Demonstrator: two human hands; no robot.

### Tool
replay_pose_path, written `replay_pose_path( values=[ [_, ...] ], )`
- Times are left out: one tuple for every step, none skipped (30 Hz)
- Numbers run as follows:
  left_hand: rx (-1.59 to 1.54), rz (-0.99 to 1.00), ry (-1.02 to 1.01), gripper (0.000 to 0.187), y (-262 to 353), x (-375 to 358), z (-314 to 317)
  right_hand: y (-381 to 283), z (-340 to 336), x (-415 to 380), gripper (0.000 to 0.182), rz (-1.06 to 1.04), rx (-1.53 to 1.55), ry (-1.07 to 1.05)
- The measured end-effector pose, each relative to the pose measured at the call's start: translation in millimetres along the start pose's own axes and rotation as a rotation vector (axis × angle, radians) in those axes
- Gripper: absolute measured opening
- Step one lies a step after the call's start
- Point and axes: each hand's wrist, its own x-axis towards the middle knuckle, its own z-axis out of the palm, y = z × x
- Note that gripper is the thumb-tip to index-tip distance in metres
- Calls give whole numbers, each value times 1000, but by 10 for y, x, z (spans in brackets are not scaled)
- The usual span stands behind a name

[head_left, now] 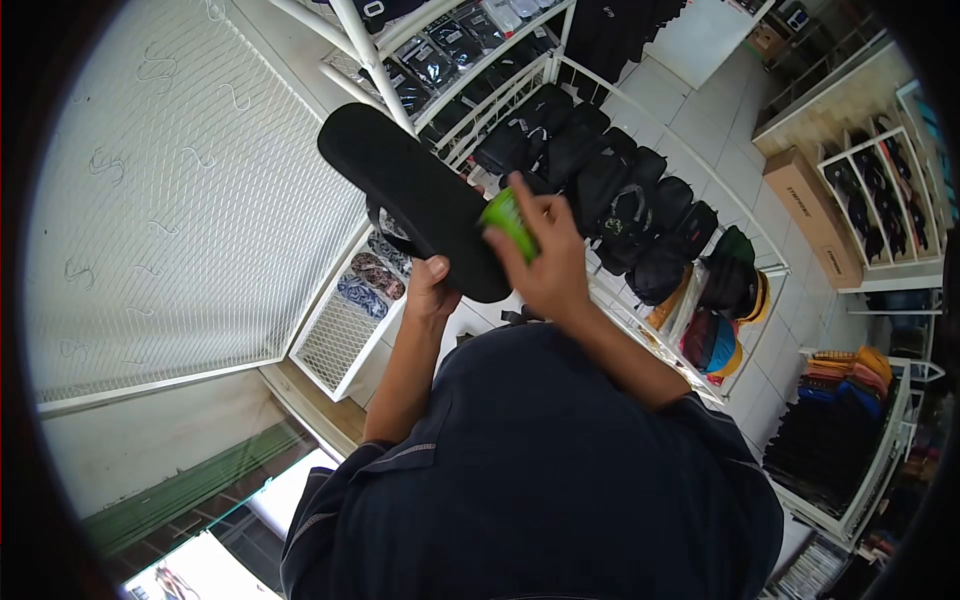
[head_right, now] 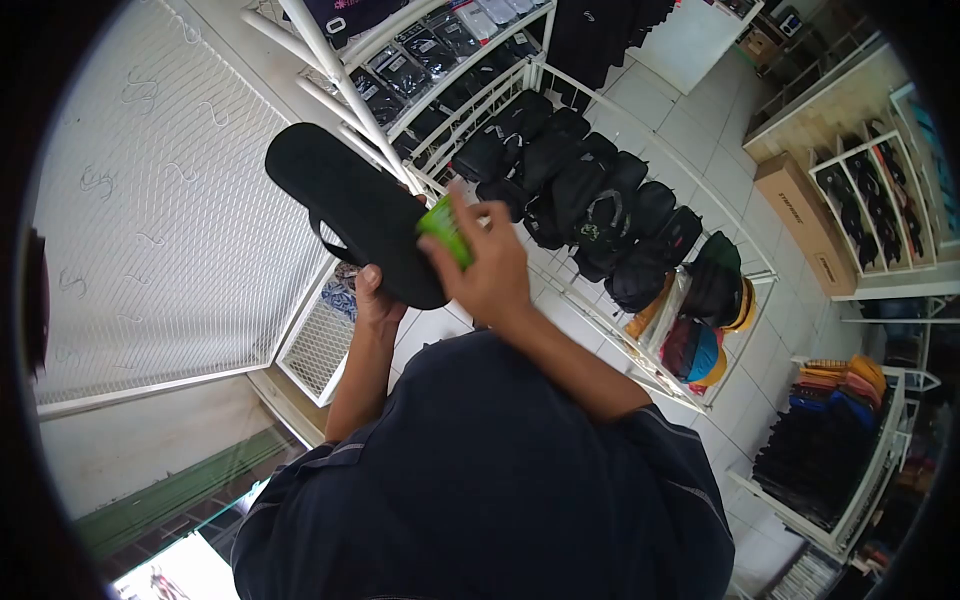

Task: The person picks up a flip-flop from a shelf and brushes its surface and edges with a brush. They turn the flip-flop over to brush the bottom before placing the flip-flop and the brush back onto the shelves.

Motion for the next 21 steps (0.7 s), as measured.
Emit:
replay_pose_path(
  values=[
    [7,-7,12,112,-2,-7,0,-207,-69,-29,67,-63,31,-57],
    [-26,16,-26,111,-47,22,-47,-337,-106,-71,66,-140,26,-103],
    [-75,5,-39,105,-40,38,-40,-310,-90,-68,66,-129,25,-102],
    [-48,-73,3,103,-56,0,-167,-224,-60,6,67,-114,33,-87],
    [-22,-144,44,100,-79,-39,-295,-106,-21,104,68,-105,41,-73],
    [2,-171,43,98,-97,-68,-288,8,59,237,69,-92,3,65],
    [32,-195,43,97,-104,-82,-272,29,76,204,69,-101,11,62],
    [-49,-131,12,98,-137,-86,-235,19,72,151,70,-158,19,68],
    [-63,-121,29,98,-181,-92,-243,-79,53,120,72,-215,28,73],
    [-39,-146,49,95,-154,-84,-200,-249,14,56,71,-301,58,18],
    [-17,-177,69,93,-119,-93,-171,-236,36,74,71,-301,68,16],
    [-43,-190,-24,87,-200,-119,-399,-179,51,138,71,-294,38,23],
    [-51,-225,-37,86,-151,-87,-347,-103,69,236,71,-290,2,34],
    [-45,-215,-40,85,-162,-92,-317,41,128,350,71,-227,-9,122],
    [-38,-201,-42,85,-180,-109,-287,52,130,350,71,-235,-10,119],
    [-87,-178,-39,85,-199,-131,-254,45,134,347,72,-249,-13,126],
    [-133,-155,-39,85,-205,-136,-229,21,144,343,73,-263,-14,136],
    [-141,-140,-41,88,-233,-128,-260,-132,134,245,76,-353,24,76],
    [-59,-204,70,89,-223,-139,-341,-194,111,207,79,-516,-38,50],
    [-53,-222,57,90,-258,-191,-375,-150,114,265,78,-497,-44,48],
    [-46,-240,41,90,-202,-195,-269,-70,113,396,77,-478,-53,50]
  ],
)
